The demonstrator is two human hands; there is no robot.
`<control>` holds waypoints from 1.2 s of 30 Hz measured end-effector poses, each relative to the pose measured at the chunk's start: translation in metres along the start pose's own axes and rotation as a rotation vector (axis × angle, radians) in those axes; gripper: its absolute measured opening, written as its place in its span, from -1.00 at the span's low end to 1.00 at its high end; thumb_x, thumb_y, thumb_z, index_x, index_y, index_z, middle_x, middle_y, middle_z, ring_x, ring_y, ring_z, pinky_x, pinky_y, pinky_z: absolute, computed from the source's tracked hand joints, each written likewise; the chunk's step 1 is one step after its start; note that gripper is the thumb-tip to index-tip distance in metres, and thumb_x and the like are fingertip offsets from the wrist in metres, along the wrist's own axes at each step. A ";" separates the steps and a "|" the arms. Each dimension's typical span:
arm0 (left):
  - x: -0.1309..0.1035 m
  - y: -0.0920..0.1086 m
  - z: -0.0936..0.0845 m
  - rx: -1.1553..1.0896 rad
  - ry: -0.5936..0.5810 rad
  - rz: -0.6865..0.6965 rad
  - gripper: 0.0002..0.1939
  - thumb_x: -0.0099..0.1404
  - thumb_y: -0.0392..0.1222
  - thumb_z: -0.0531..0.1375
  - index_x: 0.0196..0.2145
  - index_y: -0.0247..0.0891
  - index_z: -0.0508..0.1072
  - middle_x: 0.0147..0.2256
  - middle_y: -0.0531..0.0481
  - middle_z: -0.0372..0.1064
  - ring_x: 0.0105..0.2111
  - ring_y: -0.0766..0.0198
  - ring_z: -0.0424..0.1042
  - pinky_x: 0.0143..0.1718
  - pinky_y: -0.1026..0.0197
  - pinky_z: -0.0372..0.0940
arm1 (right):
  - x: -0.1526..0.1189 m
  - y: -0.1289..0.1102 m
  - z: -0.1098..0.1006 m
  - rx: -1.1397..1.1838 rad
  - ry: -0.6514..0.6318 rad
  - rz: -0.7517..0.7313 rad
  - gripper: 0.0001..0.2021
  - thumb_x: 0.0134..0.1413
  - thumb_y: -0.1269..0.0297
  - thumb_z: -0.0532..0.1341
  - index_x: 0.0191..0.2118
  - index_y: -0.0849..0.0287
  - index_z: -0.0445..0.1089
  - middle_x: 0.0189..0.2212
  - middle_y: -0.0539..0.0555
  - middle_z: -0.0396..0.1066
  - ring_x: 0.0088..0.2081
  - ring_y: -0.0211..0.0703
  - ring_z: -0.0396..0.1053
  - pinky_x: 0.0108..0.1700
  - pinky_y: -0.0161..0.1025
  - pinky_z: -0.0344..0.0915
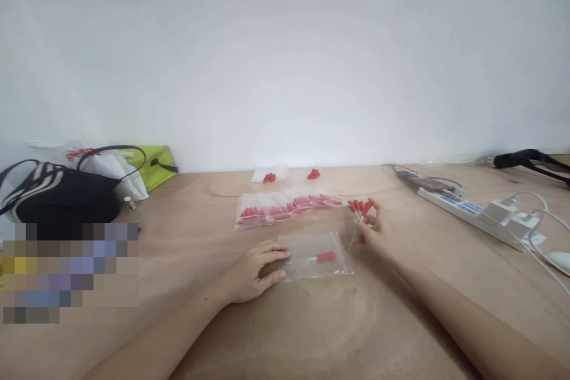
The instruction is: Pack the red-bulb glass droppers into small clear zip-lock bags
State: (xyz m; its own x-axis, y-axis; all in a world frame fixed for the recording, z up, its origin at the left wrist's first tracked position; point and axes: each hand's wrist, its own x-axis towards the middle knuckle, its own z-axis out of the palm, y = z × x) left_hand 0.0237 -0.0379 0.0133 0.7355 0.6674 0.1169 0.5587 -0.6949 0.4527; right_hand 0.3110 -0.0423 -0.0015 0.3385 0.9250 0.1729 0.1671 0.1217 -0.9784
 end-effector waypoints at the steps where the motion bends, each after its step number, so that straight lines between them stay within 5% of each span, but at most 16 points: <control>1: 0.000 0.000 0.000 0.001 0.000 -0.003 -0.64 0.22 -0.11 0.06 -0.02 -0.16 0.30 0.03 -0.06 0.20 0.03 0.14 0.15 0.03 0.06 0.09 | 0.000 0.002 0.002 0.013 0.006 0.004 -0.27 -0.25 0.33 0.14 0.10 0.12 -0.22 -0.65 -0.20 0.13 -0.72 -0.32 0.19 -0.69 -0.37 0.18; 10: 0.000 0.001 0.000 0.000 -0.004 -0.008 -0.64 0.23 -0.10 0.05 -0.01 -0.13 0.28 0.04 -0.04 0.18 0.04 0.15 0.14 0.04 0.06 0.09 | -0.006 0.009 0.014 0.268 0.010 0.087 -0.52 -0.23 0.27 0.24 -0.20 0.04 -0.06 -0.63 -0.16 0.25 -0.59 -0.23 0.34 -0.47 -0.23 0.36; 18: -0.001 0.002 -0.001 -0.009 0.008 -0.027 -0.59 0.23 -0.07 0.06 0.04 -0.11 0.22 0.04 -0.03 0.18 0.05 0.13 0.13 0.05 0.05 0.07 | -0.022 0.000 0.021 0.367 -0.157 0.208 -0.60 -0.33 0.10 0.31 -0.40 0.11 0.10 -0.58 -0.09 0.33 -0.55 -0.28 0.34 -0.45 -0.28 0.32; 26: -0.001 0.001 0.000 -0.016 0.014 -0.040 -0.58 0.21 -0.10 0.07 0.04 -0.11 0.21 0.05 -0.03 0.17 0.06 0.10 0.11 0.05 0.00 0.05 | -0.027 -0.009 0.023 0.173 -0.278 0.261 -0.67 -0.51 0.14 0.37 -0.61 0.20 0.26 -0.64 -0.03 0.37 -0.57 -0.26 0.33 -0.49 -0.30 0.27; 33: 0.000 0.003 -0.001 -0.023 0.031 -0.009 -0.60 0.23 -0.14 0.06 0.03 -0.13 0.22 0.03 -0.03 0.20 0.04 0.15 0.14 0.05 0.05 0.07 | -0.025 -0.002 0.021 -0.057 -0.523 0.096 -0.72 -0.19 0.07 0.17 -0.60 0.22 0.35 -0.67 -0.05 0.32 -0.66 -0.38 0.14 -0.59 -0.39 0.10; 36: 0.001 0.001 0.000 -0.021 0.033 0.005 -0.63 0.23 -0.16 0.07 0.01 -0.15 0.26 0.02 -0.05 0.20 0.03 0.15 0.15 0.04 0.06 0.08 | -0.014 0.004 0.014 -0.169 -0.482 0.045 -0.76 -0.15 0.12 0.13 -0.54 0.21 0.34 -0.65 -0.05 0.29 -0.63 -0.35 0.17 -0.54 -0.37 0.13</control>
State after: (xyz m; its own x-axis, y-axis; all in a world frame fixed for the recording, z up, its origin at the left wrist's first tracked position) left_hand 0.0251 -0.0376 0.0137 0.7247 0.6730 0.1482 0.5468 -0.6924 0.4708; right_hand 0.2940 -0.0502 -0.0099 -0.1097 0.9938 0.0201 0.3229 0.0547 -0.9448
